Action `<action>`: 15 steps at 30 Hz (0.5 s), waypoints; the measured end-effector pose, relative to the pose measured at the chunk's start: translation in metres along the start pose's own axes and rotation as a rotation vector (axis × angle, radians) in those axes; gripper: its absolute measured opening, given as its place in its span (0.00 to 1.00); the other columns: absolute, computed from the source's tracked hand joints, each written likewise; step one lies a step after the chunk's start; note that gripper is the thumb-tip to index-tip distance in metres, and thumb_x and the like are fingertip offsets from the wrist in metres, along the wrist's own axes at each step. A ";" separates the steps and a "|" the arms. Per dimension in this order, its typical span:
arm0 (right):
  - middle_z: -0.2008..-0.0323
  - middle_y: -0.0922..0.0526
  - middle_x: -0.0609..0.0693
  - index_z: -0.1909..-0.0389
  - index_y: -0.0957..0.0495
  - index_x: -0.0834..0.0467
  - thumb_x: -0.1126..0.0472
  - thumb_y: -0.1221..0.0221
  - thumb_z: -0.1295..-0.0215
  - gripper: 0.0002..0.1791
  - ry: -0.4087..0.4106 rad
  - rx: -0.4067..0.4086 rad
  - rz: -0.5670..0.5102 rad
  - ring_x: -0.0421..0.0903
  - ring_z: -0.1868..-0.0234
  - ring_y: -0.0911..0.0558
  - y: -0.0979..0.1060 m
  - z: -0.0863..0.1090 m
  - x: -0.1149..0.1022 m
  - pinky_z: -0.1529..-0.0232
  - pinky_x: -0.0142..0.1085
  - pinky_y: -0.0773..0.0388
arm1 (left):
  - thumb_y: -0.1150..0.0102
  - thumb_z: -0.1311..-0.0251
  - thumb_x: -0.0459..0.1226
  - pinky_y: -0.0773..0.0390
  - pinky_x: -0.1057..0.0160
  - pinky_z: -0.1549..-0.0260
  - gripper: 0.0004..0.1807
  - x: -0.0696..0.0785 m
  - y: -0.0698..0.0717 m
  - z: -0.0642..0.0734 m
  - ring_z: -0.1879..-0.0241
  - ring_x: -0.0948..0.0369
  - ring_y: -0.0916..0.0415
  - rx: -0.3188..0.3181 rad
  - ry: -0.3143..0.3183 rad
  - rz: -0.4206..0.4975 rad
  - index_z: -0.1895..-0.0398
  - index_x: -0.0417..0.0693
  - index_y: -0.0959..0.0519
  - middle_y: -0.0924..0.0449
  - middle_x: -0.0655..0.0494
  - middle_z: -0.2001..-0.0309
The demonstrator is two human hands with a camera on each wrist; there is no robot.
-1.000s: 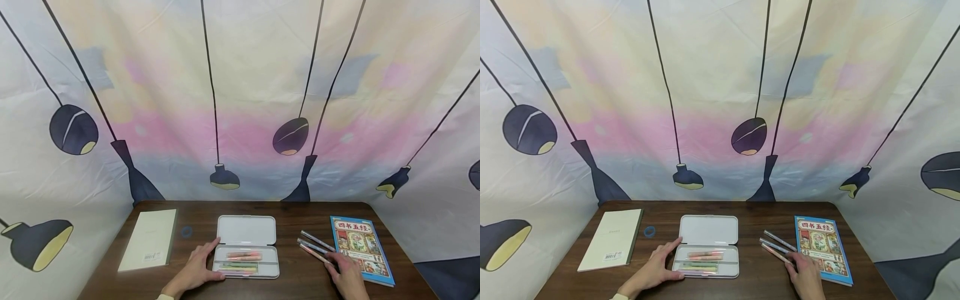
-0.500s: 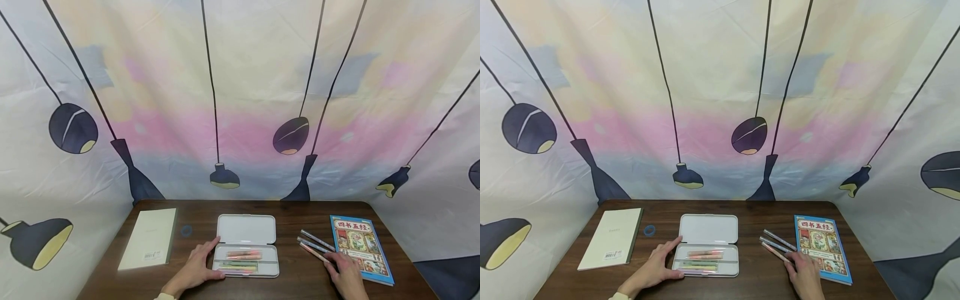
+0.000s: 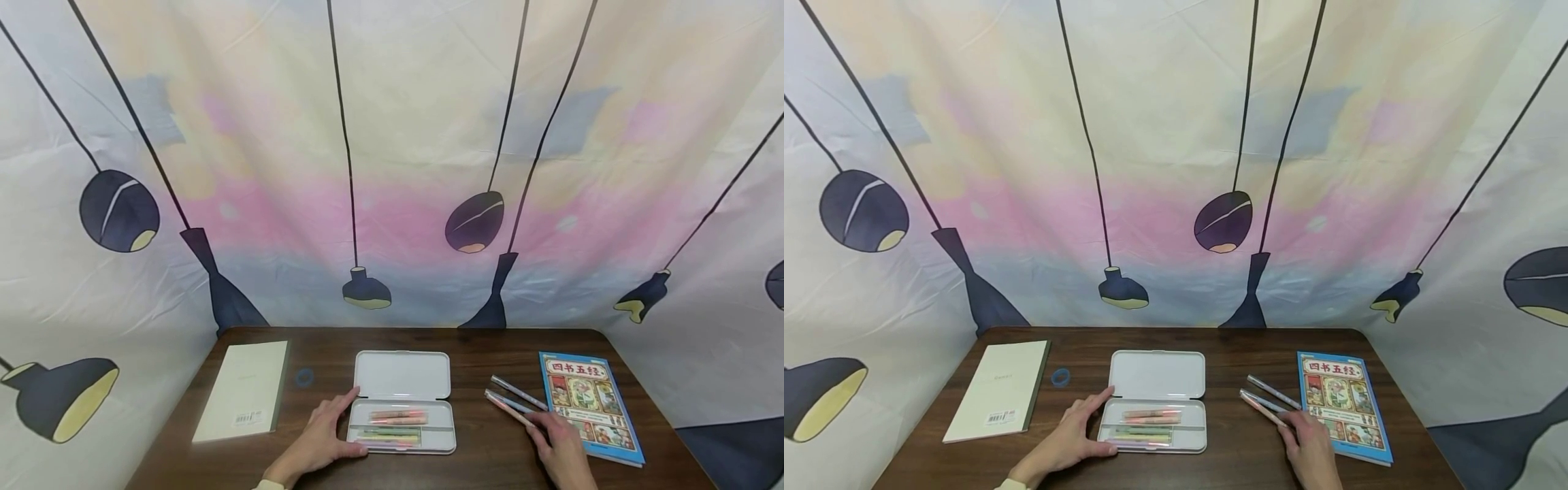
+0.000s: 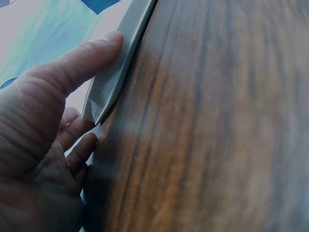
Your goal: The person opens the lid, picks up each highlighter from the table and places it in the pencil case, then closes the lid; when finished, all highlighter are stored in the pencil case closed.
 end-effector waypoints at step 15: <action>0.66 0.14 0.44 0.63 0.12 0.55 0.75 0.22 0.53 0.18 -0.033 0.107 -0.146 0.48 0.65 0.13 -0.018 -0.009 -0.030 0.62 0.29 0.23 | 0.17 0.55 0.58 0.36 0.31 0.36 0.62 0.000 0.000 -0.001 0.34 0.45 0.36 -0.012 0.017 -0.013 0.17 0.53 0.38 0.30 0.42 0.26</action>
Point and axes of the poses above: each hand's wrist, its own z-axis away from the middle knuckle, its own y-axis out of the back of the hand, x = y × z, the point moved 4 cm from there along -z, towards the middle knuckle
